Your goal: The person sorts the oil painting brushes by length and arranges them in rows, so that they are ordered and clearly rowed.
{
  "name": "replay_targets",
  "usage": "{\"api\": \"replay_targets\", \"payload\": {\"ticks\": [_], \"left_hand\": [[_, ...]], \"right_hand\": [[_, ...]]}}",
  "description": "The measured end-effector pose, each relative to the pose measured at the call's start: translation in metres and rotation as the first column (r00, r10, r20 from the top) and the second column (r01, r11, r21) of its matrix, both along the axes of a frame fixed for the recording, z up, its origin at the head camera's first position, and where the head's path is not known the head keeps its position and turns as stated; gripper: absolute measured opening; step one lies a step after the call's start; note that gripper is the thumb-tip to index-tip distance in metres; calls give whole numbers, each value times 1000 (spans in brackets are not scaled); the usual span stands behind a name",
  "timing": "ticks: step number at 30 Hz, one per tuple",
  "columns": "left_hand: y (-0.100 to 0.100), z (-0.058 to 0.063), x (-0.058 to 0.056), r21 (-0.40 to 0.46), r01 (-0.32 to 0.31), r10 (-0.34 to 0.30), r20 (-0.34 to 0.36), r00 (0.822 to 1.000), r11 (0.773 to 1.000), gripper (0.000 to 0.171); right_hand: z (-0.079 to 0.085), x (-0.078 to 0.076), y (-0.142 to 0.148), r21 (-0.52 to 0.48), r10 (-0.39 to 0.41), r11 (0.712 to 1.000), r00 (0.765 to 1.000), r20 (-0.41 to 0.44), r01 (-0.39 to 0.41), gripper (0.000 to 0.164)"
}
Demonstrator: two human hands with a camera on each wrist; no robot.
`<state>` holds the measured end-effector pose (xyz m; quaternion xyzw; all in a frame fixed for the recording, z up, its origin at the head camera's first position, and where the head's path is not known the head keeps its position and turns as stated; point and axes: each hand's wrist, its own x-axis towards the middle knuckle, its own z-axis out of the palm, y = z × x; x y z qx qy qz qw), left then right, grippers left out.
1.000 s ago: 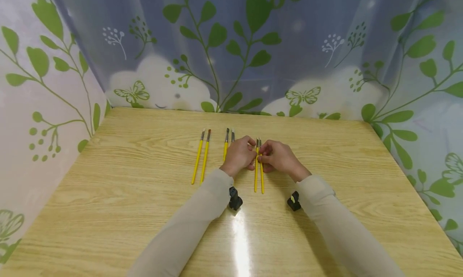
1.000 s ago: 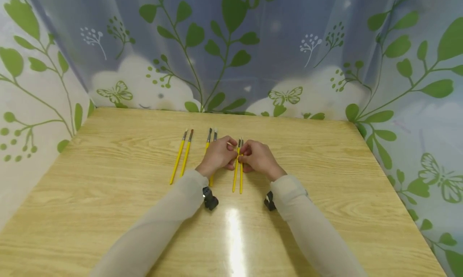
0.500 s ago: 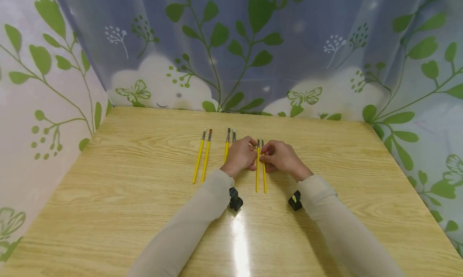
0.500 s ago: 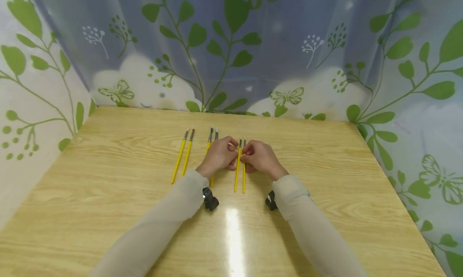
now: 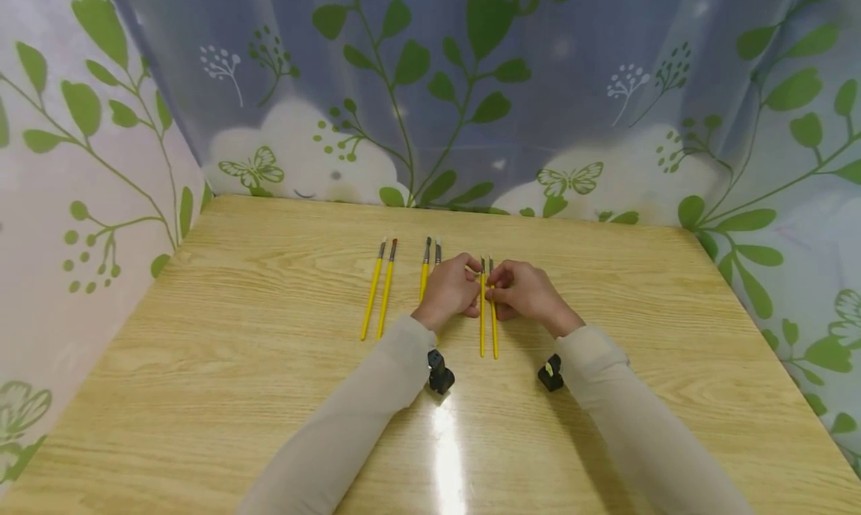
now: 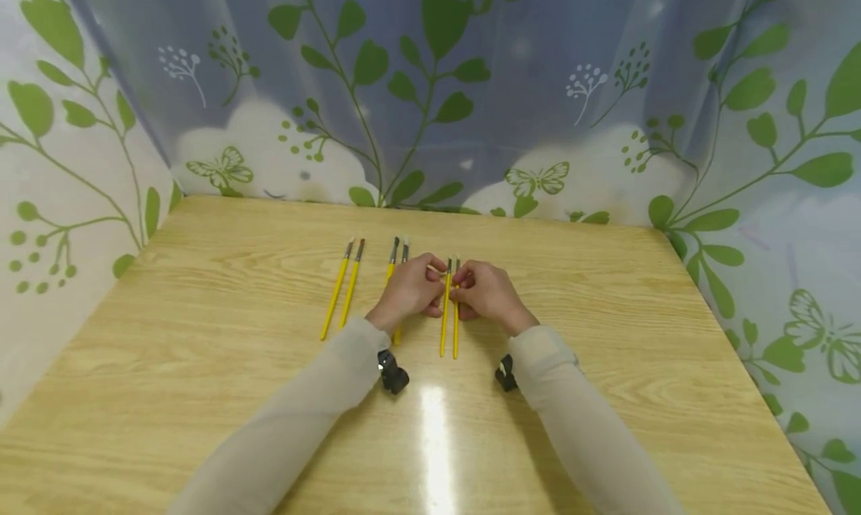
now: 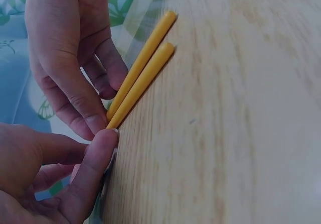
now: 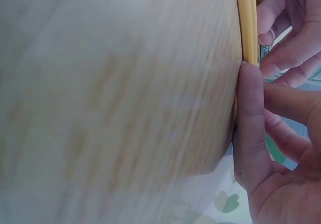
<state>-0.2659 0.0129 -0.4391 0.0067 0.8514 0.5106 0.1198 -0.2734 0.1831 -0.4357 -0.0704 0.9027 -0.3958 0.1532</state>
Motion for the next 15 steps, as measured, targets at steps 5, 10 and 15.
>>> {"api": "replay_targets", "payload": {"ticks": [5, 10, 15], "left_hand": [[-2, 0, 2, 19, 2, -2, 2, 1000, 1000, 30], [-10, 4, 1, 4, 36, -36, -16, 999, 999, 32], [-27, 14, -2, -55, 85, -90, -77, 993, 995, 31]], "right_hand": [[0, 1, 0, -13, 0, 1000, 1000, 3, 0, 20], [1, 1, 2, -34, -1, 999, 1000, 15, 2, 20], [6, 2, 9, -40, -14, 999, 1000, 19, 15, 25]]}}
